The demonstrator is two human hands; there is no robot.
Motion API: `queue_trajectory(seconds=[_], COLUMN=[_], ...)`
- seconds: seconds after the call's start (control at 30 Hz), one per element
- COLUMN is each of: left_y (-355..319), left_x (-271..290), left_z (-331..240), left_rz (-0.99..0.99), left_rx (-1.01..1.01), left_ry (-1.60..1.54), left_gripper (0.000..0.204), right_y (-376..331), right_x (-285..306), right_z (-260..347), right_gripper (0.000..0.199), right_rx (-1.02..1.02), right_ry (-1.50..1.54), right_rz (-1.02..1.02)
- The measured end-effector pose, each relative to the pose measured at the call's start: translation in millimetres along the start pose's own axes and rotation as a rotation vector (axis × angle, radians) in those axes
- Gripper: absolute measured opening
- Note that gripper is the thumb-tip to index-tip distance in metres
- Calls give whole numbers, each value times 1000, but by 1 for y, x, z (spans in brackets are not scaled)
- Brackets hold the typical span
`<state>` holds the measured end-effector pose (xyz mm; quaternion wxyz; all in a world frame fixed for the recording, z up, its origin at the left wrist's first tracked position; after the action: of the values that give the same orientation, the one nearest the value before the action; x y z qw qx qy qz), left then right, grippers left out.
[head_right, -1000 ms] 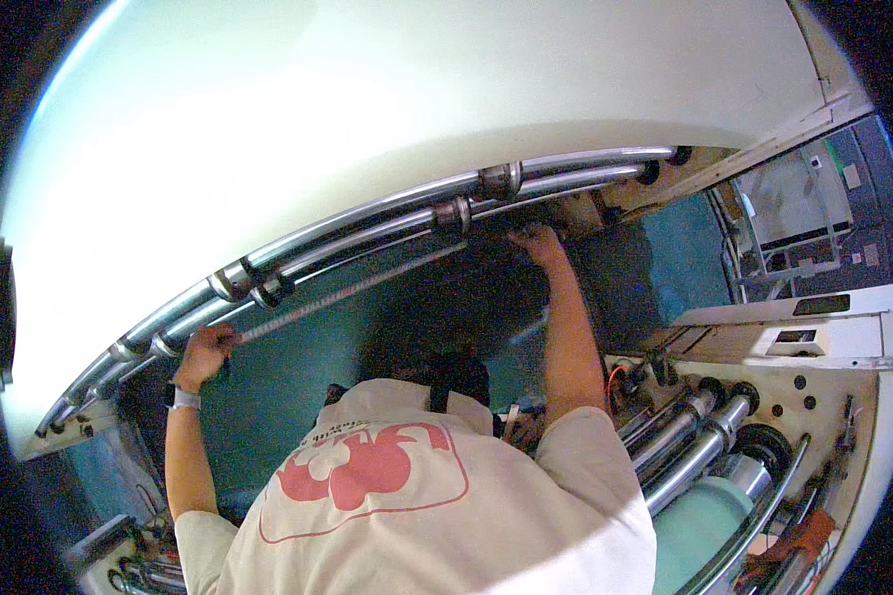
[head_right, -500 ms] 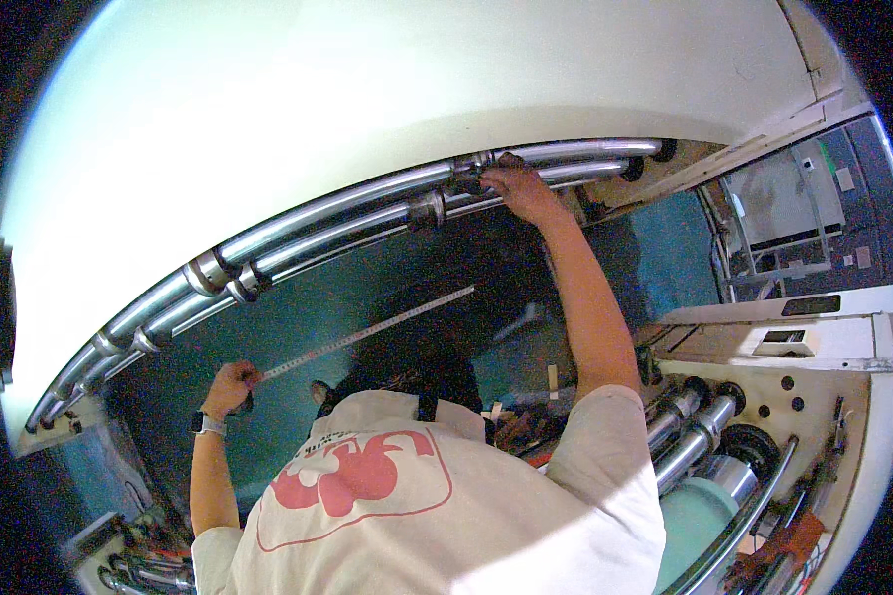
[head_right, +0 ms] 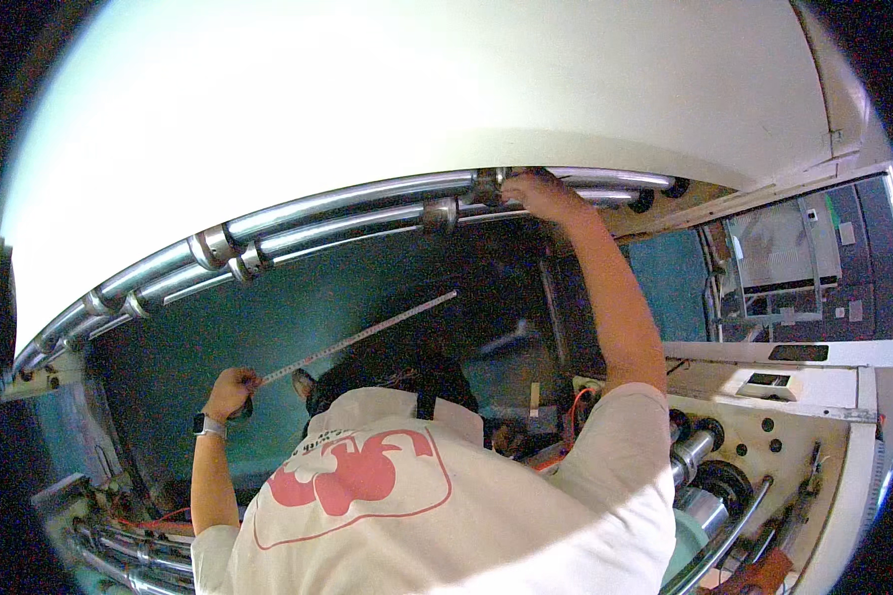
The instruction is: The person measures the circumference and length of several large, curved metal pipes using a flexible measuring tape. They wrap the tape around the pipe sections and mark specific points on the metal surface with a pen. The person moves along the pipe assembly to measure different segments.
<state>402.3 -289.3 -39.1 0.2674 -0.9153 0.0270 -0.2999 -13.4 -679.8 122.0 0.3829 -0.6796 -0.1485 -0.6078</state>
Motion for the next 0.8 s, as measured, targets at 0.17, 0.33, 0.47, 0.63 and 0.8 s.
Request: queue_trajectory(seconds=[0.17, 0.33, 0.47, 0.63, 0.8], left_y=[0, 0, 11, 21, 23], left_x=[-3, -5, -11, -11, 11], left_z=[4, -2, 10, -5, -30], left_rz=[14, 0, 7, 65, 61], left_rx=[42, 103, -45, 0, 2], left_ry=[19, 70, 75, 75, 118], left_gripper=[17, 15, 16, 20, 21], right_y=[4, 0, 2, -10, 62], right_x=[44, 57, -25, -117, -107], right_z=[9, 7, -54, -3, 114], right_gripper=[22, 39, 48, 55, 42], right_rx=[-94, -266, -212, -591, -382], right_ry=[-89, -17, 35, 1039, 2469], right_rz=[-73, -59, -81, -531, -858])
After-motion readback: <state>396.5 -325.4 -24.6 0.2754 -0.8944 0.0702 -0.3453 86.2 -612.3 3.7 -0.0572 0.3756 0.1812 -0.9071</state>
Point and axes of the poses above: each hand's wrist, its own y-axis towards the middle knuckle, its own x-axis out of the back of the hand, z = x × y, the point moved 7 cm from there along y, towards the middle knuckle, and after that the axes turned 10 degrees about -y, right-handed, at the moved point
